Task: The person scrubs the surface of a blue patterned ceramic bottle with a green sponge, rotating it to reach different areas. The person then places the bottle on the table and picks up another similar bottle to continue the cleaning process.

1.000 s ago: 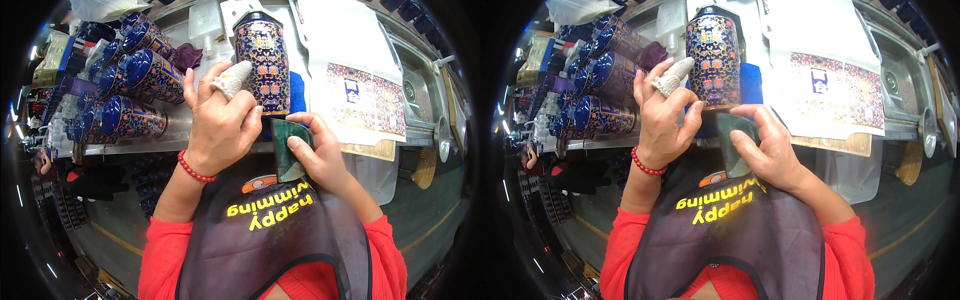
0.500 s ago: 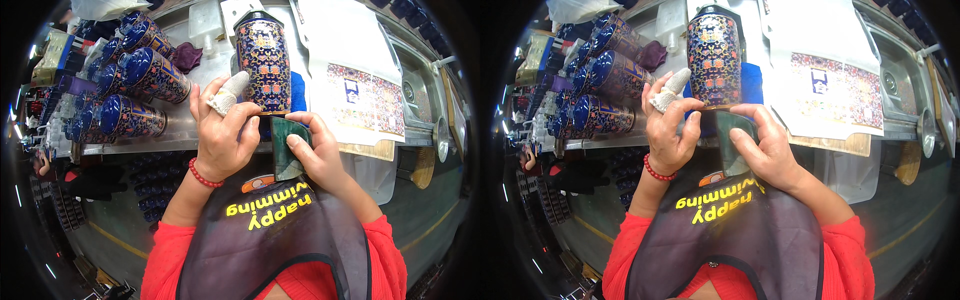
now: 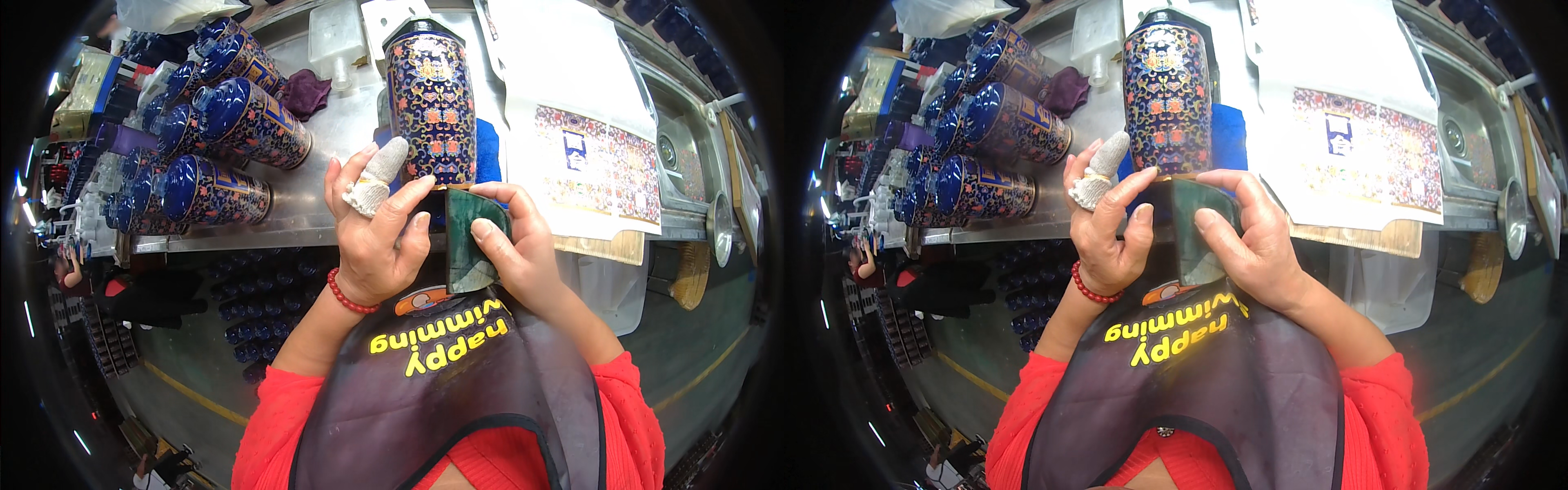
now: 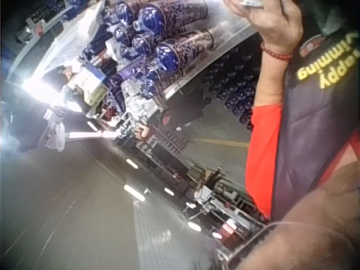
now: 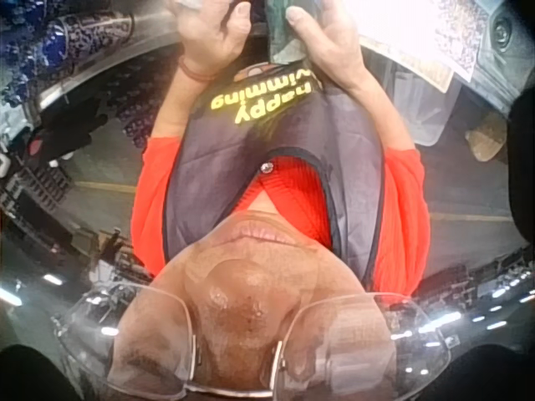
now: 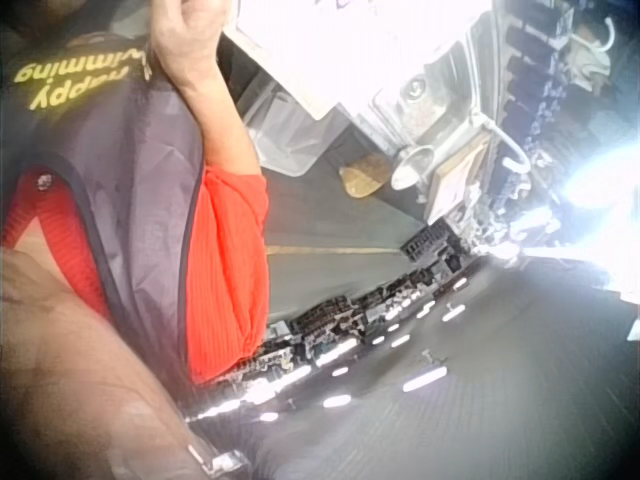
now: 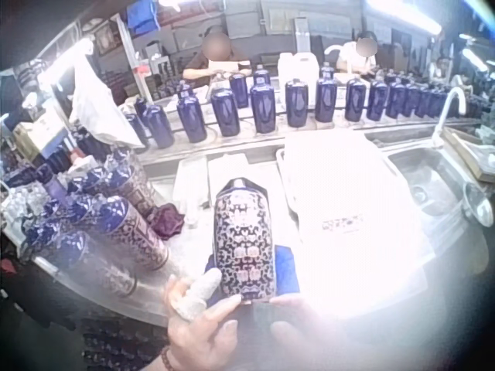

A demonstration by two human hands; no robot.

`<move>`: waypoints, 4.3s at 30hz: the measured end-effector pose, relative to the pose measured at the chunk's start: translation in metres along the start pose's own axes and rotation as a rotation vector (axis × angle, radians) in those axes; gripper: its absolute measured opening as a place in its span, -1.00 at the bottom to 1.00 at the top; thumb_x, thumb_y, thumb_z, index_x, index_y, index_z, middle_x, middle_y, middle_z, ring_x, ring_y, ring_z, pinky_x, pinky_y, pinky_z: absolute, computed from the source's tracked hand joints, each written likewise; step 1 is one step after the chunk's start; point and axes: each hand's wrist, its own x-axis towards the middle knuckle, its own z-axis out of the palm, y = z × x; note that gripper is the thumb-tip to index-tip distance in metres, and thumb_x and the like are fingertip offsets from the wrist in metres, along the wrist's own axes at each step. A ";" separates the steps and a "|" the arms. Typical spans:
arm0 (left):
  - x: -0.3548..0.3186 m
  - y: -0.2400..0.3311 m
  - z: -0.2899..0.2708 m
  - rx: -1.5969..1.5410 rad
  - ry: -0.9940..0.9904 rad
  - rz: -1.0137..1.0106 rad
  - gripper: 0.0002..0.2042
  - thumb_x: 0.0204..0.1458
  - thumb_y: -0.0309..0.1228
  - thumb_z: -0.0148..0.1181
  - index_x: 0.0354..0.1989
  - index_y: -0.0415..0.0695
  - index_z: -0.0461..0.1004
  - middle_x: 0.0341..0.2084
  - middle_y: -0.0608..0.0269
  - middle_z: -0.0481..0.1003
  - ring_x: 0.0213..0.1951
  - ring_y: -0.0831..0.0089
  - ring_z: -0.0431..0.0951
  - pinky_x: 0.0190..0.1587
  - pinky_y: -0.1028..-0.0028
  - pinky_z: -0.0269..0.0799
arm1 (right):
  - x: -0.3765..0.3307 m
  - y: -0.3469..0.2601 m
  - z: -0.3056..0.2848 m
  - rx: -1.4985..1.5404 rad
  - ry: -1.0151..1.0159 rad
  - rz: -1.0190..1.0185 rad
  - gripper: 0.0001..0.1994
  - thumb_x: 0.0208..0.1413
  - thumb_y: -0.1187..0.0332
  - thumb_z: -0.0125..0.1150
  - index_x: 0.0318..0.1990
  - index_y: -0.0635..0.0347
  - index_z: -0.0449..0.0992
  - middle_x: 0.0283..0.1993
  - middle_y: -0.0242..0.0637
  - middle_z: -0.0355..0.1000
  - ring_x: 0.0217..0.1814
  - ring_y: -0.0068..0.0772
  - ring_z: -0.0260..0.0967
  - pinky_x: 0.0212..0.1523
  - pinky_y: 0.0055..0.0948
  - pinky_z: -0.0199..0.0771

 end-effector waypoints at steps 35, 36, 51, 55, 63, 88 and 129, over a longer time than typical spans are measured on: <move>-0.021 0.008 0.010 0.233 -0.065 0.003 -0.49 0.14 -0.16 0.21 0.24 -0.13 0.55 0.24 0.00 0.48 0.36 0.04 0.19 0.47 -0.20 -0.34 | 0.004 -0.005 -0.037 -0.369 0.123 -0.172 -0.62 0.19 0.59 0.22 0.18 0.29 0.49 0.03 -0.15 0.51 0.06 -0.27 0.47 0.14 -0.38 0.45; -0.022 0.008 0.011 0.256 -0.082 0.013 -0.49 0.15 -0.15 0.21 0.24 -0.13 0.55 0.24 0.00 0.48 0.36 0.04 0.19 0.47 -0.19 -0.34 | 0.007 -0.006 -0.038 -0.550 0.090 -0.272 -0.60 0.17 0.63 0.19 0.19 0.30 0.48 0.05 -0.10 0.52 0.05 -0.19 0.48 0.15 -0.36 0.46; -0.017 0.006 0.014 0.263 -0.070 0.055 -0.53 0.13 -0.20 0.24 0.19 -0.12 0.59 0.15 0.04 0.54 0.31 0.12 0.31 0.48 -0.18 -0.37 | 0.012 0.003 -0.027 -1.023 -0.143 -0.553 -0.32 -0.07 0.71 0.21 0.32 0.12 0.49 0.48 0.04 0.23 0.37 0.16 0.28 0.35 -0.07 0.36; -0.018 0.005 0.014 0.246 -0.071 0.048 -0.53 0.14 -0.20 0.23 0.21 -0.11 0.58 0.15 0.04 0.54 0.30 0.12 0.32 0.49 -0.17 -0.37 | 0.015 0.001 -0.026 -1.024 -0.133 -0.587 -0.36 -0.04 0.65 0.20 0.30 0.07 0.51 0.45 0.06 0.23 0.30 0.15 0.30 0.30 -0.06 0.39; -0.019 0.004 0.014 0.221 -0.068 0.046 -0.53 0.15 -0.21 0.23 0.22 -0.11 0.57 0.15 0.06 0.54 0.28 0.12 0.34 0.49 -0.16 -0.36 | 0.018 0.006 -0.027 -1.026 -0.098 -0.665 -0.43 0.01 0.55 0.17 0.27 0.07 0.52 0.37 0.09 0.29 0.18 0.09 0.36 0.21 -0.09 0.46; -0.015 0.003 0.014 0.226 -0.078 0.088 -0.50 0.15 -0.23 0.24 0.24 -0.23 0.53 0.18 -0.09 0.51 0.26 -0.01 0.38 0.51 -0.07 -0.30 | 0.022 0.006 -0.027 -1.041 -0.109 -0.675 -0.41 0.04 0.54 0.15 0.31 0.00 0.49 0.38 0.10 0.24 0.18 0.05 0.37 0.18 -0.10 0.45; 0.021 -0.010 0.023 0.323 -0.026 0.235 -0.49 0.01 -0.15 0.42 0.21 0.23 0.56 0.10 0.37 0.52 0.30 0.25 0.32 0.46 -0.24 -0.36 | 0.131 -0.092 -0.037 -0.994 -0.497 -0.516 -0.74 0.09 0.40 0.36 -0.10 0.24 0.47 -0.28 -0.07 0.51 -0.22 0.03 0.56 -0.20 -0.18 0.55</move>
